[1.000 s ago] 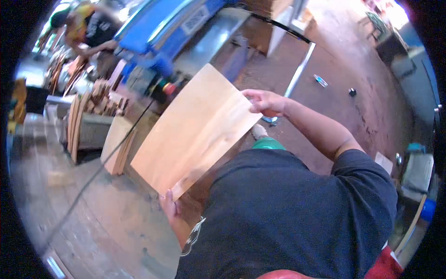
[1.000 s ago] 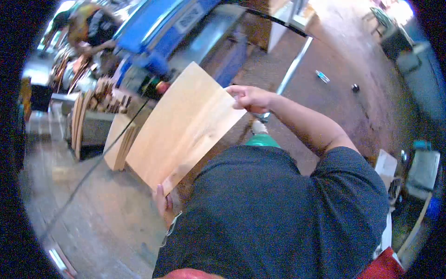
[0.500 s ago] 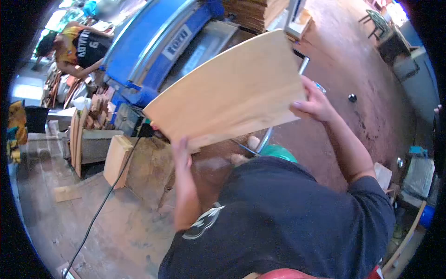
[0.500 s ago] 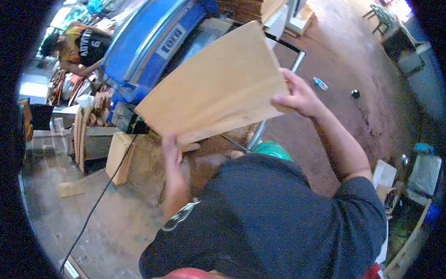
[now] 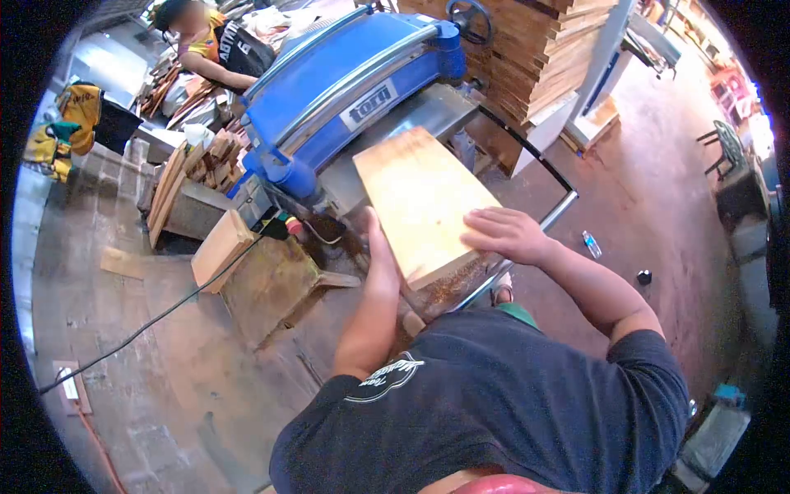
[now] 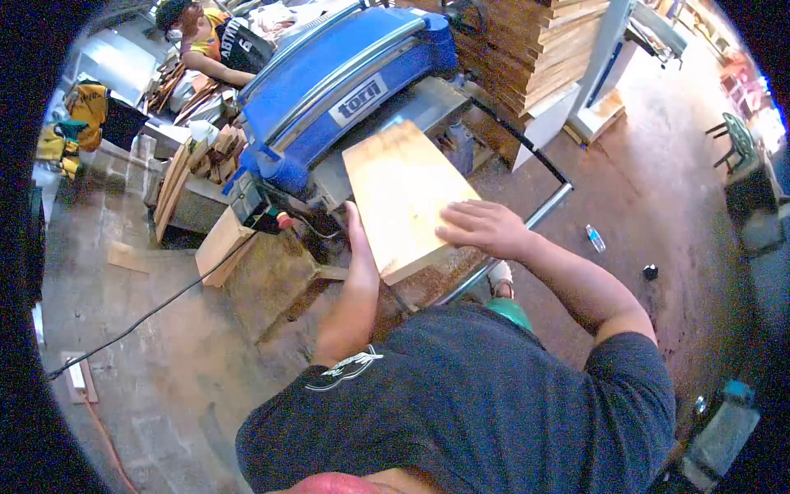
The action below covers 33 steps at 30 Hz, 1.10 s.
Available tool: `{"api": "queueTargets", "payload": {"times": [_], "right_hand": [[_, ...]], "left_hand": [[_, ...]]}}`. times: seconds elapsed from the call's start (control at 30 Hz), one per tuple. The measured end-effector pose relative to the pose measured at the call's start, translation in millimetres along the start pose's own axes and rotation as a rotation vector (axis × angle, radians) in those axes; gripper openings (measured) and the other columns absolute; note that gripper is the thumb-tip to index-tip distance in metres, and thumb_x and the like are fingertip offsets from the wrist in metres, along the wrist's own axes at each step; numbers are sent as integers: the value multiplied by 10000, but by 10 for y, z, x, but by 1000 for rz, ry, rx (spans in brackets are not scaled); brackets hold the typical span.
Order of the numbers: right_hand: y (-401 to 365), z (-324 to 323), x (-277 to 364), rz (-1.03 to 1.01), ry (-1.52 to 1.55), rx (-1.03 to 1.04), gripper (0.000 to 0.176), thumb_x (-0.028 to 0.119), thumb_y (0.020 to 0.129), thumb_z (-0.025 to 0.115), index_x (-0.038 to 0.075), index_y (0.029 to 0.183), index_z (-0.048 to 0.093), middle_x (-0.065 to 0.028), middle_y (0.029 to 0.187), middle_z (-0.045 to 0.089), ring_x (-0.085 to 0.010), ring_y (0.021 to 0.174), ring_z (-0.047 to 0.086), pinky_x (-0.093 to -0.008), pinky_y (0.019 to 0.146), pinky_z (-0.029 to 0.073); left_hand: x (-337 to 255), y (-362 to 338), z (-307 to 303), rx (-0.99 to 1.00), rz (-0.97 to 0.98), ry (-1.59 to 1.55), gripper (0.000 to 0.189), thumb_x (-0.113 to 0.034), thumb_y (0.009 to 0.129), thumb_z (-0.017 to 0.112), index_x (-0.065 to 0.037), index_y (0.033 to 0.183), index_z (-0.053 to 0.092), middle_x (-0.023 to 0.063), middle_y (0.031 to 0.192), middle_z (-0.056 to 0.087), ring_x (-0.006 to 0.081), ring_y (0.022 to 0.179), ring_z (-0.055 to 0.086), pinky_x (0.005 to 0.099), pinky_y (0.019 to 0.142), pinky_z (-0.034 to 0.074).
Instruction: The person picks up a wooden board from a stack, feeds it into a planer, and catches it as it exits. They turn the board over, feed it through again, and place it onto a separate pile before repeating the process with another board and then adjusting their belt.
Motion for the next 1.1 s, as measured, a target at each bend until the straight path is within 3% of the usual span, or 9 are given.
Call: {"api": "queueTargets", "payload": {"times": [0.13,0.3,0.4,0.47,0.67,0.7,0.77,0.97,1.1], "right_hand": [[-398,319,-476,6,-20,172,446,168,841,589,182,1283,530,-130,1370,466,-294,1290,434,-481,1084,333],[-2278,131,-756,494,586,-86,514,321,844,638,86,1280,499,-188,1277,509,-372,1224,448,-516,1043,338],[-4625,617,-242,1621,764,261,619,482,885,566,54,1324,477,-186,1322,500,-344,1241,441,-460,1034,356],[-5769,1454,813,2089,1930,232,674,540,903,511,45,1356,442,-185,1362,466,-313,1276,418,-461,1060,336],[-5666,1459,890,1395,812,205,789,587,892,518,4,1392,336,-182,1294,506,-273,1168,508,-384,1005,393],[-5663,1527,876,1402,814,199,789,587,892,518,4,1392,336,-182,1294,506,-273,1168,508,-384,1005,393],[-6014,1863,995,2115,1347,-43,836,561,876,572,-6,1408,265,-187,1258,524,-280,1132,518,-358,973,412],[-5236,1117,678,1944,1434,-191,838,598,853,578,-29,1359,348,-206,1247,526,-290,1134,506,-371,975,407],[-5838,1852,767,1919,1428,-72,813,615,857,556,-47,1309,415,-218,1245,538,-300,1148,508,-393,979,404]], "left_hand": [[512,-182,49,-226,-60,320,719,-558,940,397,4,1387,376,192,1342,496,318,1205,510,436,1042,388],[884,-186,-557,-705,-105,350,668,-534,933,450,-6,1342,439,172,1315,525,325,1170,533,451,1008,410],[966,-112,-394,-763,-87,352,660,-532,931,460,-18,1344,442,157,1318,526,327,1176,526,452,1007,405],[1102,-9,-552,-730,-100,320,657,-536,930,457,-33,1352,437,147,1326,519,323,1187,513,450,1017,393],[1250,29,-445,-773,-55,343,691,-583,921,428,-41,1349,439,136,1327,516,325,1200,493,462,1016,387],[1279,43,-414,-770,-61,350,691,-583,921,428,-41,1349,439,136,1327,516,325,1200,493,462,1016,387],[1279,27,-330,-809,-60,394,695,-599,917,417,-46,1338,451,133,1320,522,325,1196,496,471,1006,394],[1259,65,-599,-733,-51,352,671,-596,915,430,-70,1332,466,121,1309,533,315,1184,507,459,986,413],[1221,46,-664,-739,-63,356,671,-591,918,432,-62,1329,467,125,1302,538,315,1173,516,453,985,416]]}}
Point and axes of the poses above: each hand's wrist, its own y-axis towards the middle knuckle, its own z-axis out of the palm, x = y × z, the point moved 9 cm from there along y, towards the middle knuckle
